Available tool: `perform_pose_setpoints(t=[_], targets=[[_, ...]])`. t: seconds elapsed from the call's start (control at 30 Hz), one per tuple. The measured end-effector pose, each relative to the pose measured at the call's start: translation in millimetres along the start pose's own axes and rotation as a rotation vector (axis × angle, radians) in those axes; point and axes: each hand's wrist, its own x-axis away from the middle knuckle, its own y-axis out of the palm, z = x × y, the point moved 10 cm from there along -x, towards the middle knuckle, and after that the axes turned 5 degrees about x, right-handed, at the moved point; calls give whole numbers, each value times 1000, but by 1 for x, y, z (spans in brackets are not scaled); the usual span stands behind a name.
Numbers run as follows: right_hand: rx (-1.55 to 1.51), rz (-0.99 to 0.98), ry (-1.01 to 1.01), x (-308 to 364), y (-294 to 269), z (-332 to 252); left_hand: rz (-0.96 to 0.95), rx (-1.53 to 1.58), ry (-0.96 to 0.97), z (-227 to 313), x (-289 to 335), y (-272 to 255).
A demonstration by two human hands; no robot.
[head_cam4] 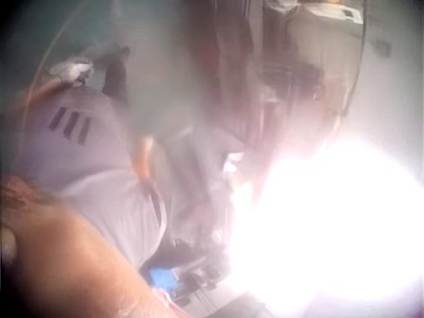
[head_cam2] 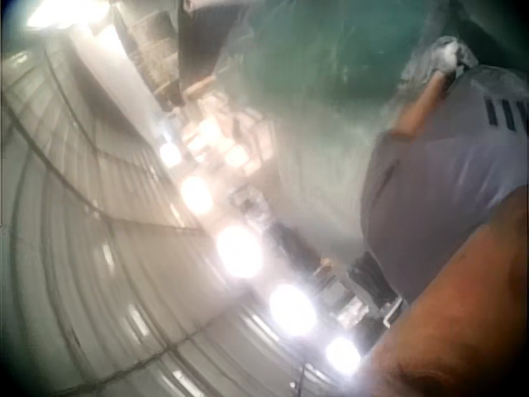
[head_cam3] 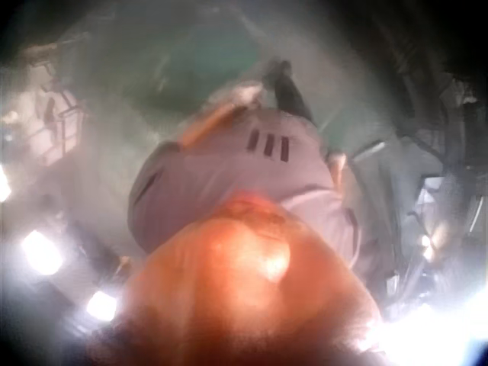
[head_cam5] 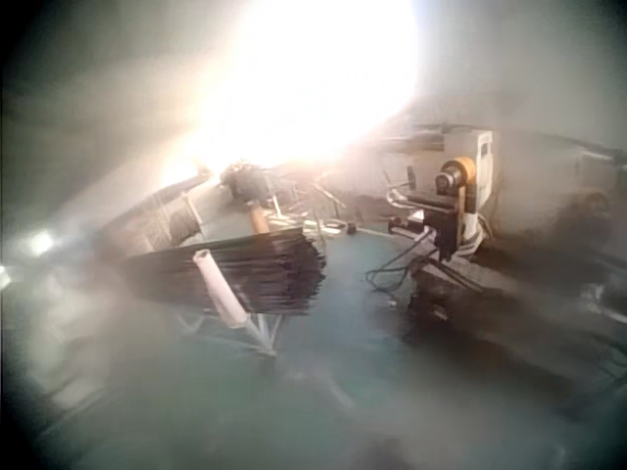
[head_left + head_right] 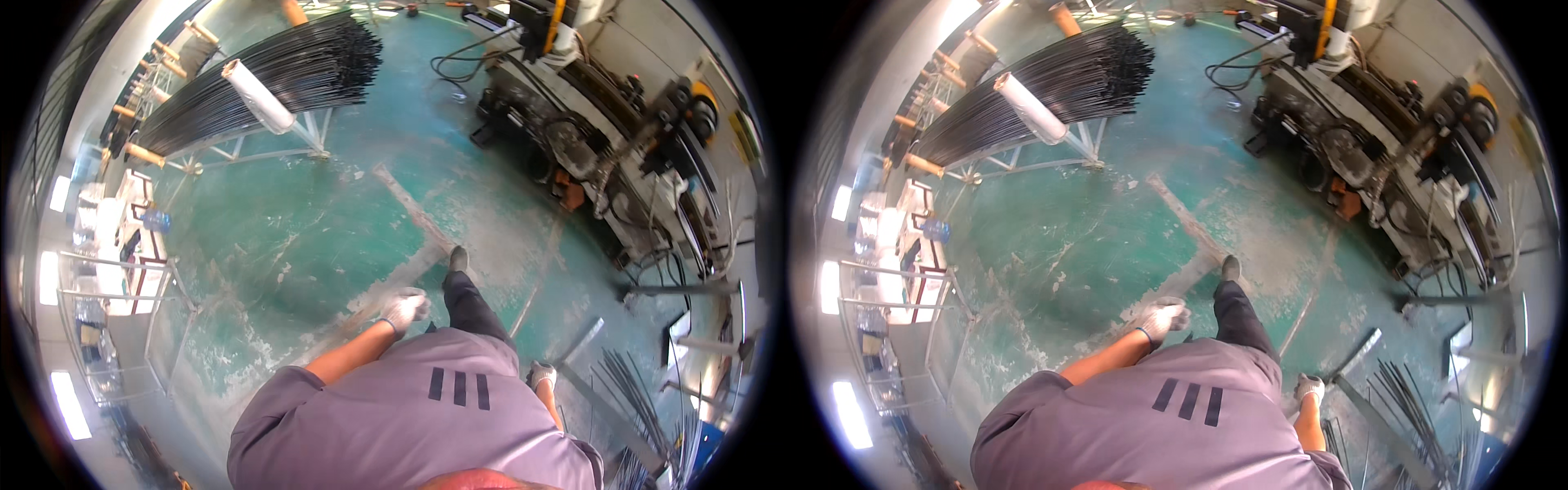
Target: The person repeatedly picks up bundles of long metal rods from a floor pile and feeds them into a bending machine. They guide the rods through the machine's rollers to bend them into a U-shape, then remove the finished pieces and place them onto a nearby rack.
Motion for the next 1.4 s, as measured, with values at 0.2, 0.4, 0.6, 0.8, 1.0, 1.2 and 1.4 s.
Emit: perform_pose_setpoints(t=[0.2, 0.4, 0.6, 0.8, 1.0, 1.2, 1.4], targets=[[884, -142, -321, -91, 110, -214, -53, -240, 255, 149, -66, 4], [843, 40, -819, -6, 255, -578, 255, 68, 504, 334, -106, -68], [694, -86, -1240, 222, 450, -854, 315, 147, 301, 366, -180, -122], [703, -167, -1499, 374, 642, -984, 247, 324, 216, 487, -270, -185], [838, -55, -1824, 512, 796, -1074, 385, 164, 472, 671, -288, -292], [1138, 30, -1823, 547, 942, -1156, 583, 309, 511, 725, -304, -357], [1451, -62, -1843, 555, 1036, -1168, 640, 599, 327, 647, -325, -341]])
